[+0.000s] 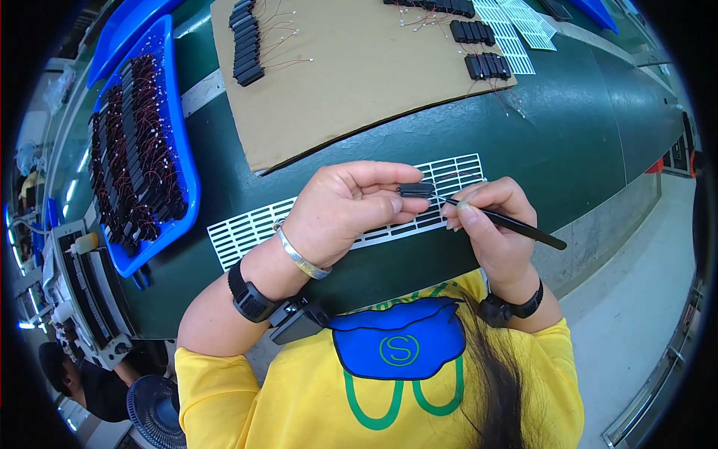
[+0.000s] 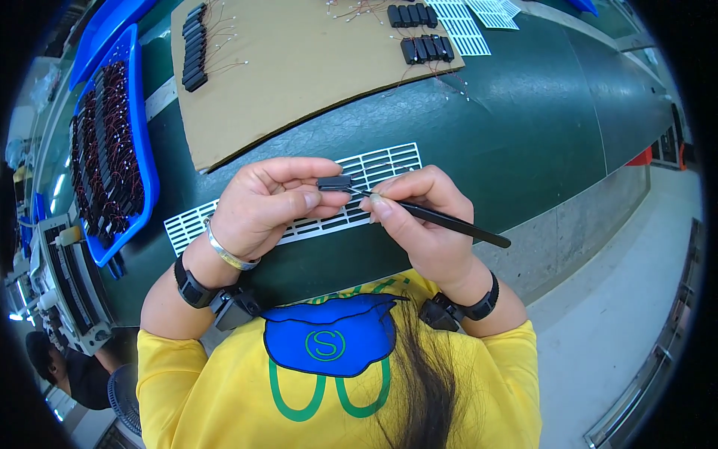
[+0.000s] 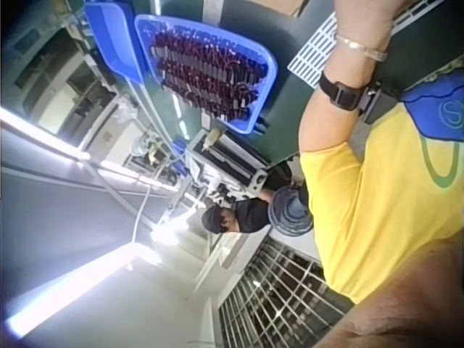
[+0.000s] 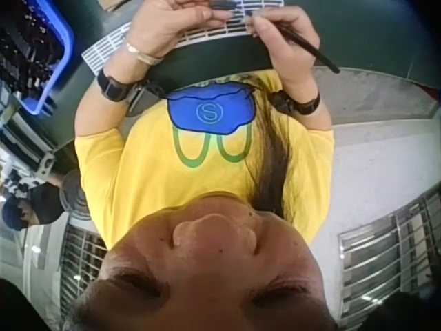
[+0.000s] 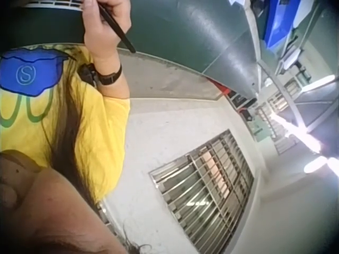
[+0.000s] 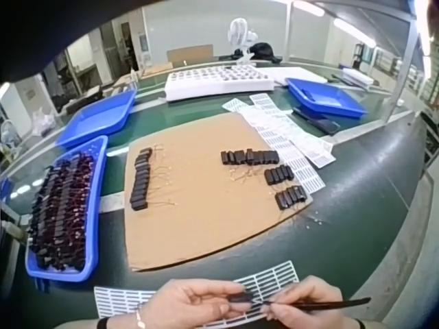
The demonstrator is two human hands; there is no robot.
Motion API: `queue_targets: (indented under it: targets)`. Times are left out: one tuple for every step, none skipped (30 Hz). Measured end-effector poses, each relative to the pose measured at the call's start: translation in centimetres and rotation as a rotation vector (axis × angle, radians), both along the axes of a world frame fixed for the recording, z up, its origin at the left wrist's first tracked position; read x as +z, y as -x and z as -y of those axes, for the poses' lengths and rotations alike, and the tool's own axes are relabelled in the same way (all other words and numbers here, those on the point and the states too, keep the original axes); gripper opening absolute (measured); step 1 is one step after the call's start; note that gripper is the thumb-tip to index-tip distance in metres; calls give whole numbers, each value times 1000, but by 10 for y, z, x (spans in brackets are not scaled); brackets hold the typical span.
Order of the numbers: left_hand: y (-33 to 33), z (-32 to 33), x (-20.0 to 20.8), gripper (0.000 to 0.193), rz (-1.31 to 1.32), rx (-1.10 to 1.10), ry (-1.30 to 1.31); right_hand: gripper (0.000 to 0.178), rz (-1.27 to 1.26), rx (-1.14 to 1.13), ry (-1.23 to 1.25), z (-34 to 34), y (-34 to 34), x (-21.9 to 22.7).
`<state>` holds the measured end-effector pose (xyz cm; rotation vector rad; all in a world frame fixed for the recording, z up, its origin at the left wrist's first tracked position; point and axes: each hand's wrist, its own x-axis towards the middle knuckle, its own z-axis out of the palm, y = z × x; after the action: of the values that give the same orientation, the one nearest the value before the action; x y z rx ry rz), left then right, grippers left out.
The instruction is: The person picks up a speaker from a cardboard sheet, uses tweezers to apply a small piece of white tape to its side, and places it back down before repeating the process.
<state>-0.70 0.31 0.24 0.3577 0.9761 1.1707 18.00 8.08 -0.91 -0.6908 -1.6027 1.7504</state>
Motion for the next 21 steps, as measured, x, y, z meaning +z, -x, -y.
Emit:
queue_targets:
  targets:
    - [0,0,0,29,0,4,-5,9,-12,-7,16,0,0,0]
    - [0,0,-1,29,0,9,-10,9,-24,-13,31,0,0,0]
    - [0,0,-1,29,1,13,-14,9,-24,-14,31,1,0,0]
    - [0,0,-1,29,1,13,-14,9,-16,-17,31,1,0,1]
    - [0,0,-1,29,0,9,-11,9,-8,-20,30,1,0,1]
    - [0,0,-1,29,-1,4,-8,9,0,-23,30,1,0,1]
    - [0,0,-1,29,-2,0,-5,9,0,-23,30,1,0,1]
    - [0,0,-1,29,-2,0,-5,9,2,-21,23,1,0,1]
    - [0,0,-1,29,-2,0,-6,9,4,-18,17,1,-1,1]
    - [0,0,0,29,-3,0,-8,9,6,-15,11,1,-1,1]
    - [0,0,0,29,-4,0,-9,9,6,-16,10,0,-1,1]
    - [0,0,0,29,-4,0,-9,9,4,-14,10,0,0,1]
    - [0,0,0,29,-2,0,-9,9,2,-12,10,0,0,1]
    - [0,0,0,29,-1,0,-8,9,0,-10,10,0,0,1]
    - [0,0,0,29,1,1,-8,9,0,-11,10,0,0,1]
    - [0,0,0,29,1,0,-8,9,-3,-9,13,0,0,1]
    - [0,0,0,29,3,4,-9,10,-5,-8,15,0,0,1]
    - [0,0,-1,29,5,7,-9,10,-7,-7,17,0,0,1]
    - [0,0,-1,29,6,10,-10,10,-7,-7,17,0,0,0]
    - [0,0,-1,29,6,10,-10,10,-2,-4,12,0,0,0]
    - [1,0,-1,29,8,9,-10,10,3,-1,6,0,0,0]
